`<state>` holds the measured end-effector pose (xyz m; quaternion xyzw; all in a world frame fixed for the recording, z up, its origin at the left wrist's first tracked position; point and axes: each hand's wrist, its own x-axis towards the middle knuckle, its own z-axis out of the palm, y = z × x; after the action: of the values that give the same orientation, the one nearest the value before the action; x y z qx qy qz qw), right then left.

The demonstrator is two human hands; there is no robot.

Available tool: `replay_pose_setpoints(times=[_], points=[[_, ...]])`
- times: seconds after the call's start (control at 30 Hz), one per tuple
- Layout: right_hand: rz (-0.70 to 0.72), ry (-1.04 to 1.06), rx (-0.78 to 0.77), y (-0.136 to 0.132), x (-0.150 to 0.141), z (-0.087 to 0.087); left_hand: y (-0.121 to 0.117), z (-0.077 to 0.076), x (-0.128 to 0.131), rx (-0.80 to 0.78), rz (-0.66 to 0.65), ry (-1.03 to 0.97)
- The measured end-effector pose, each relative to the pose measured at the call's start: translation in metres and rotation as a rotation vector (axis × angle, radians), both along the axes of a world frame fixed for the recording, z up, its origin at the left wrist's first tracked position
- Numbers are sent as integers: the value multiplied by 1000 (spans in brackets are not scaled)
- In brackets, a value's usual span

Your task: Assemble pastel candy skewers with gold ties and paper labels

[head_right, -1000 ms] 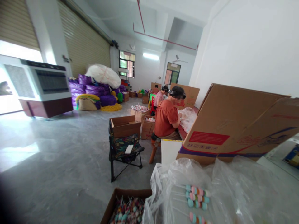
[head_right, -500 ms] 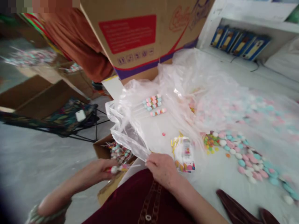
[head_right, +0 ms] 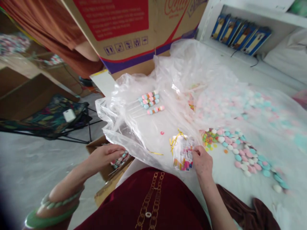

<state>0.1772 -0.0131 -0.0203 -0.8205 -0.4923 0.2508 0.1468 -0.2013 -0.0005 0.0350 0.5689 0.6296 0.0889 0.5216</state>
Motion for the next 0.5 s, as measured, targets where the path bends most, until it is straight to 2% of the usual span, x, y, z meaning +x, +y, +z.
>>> replay_pose_setpoints(times=[0.1, 0.2, 0.27, 0.33, 0.43, 0.5], points=[[-65, 148, 212, 0, 10, 7, 8, 23, 45, -106, -104, -304], [-149, 445, 376, 4, 8, 20, 18, 24, 94, -153, -141, -488], [-158, 727, 336, 10, -3, 32, 24, 16, 125, -135, -72, -610], [-107, 941, 251, 17, -19, 43, 28, 6, 150, -147, -53, -738], [2, 1023, 144, 30, -42, 55, 30, -5, 171, -299, -63, -873], [90, 961, 120, 38, -53, 59, 31, -11, 173, -358, 45, -899]])
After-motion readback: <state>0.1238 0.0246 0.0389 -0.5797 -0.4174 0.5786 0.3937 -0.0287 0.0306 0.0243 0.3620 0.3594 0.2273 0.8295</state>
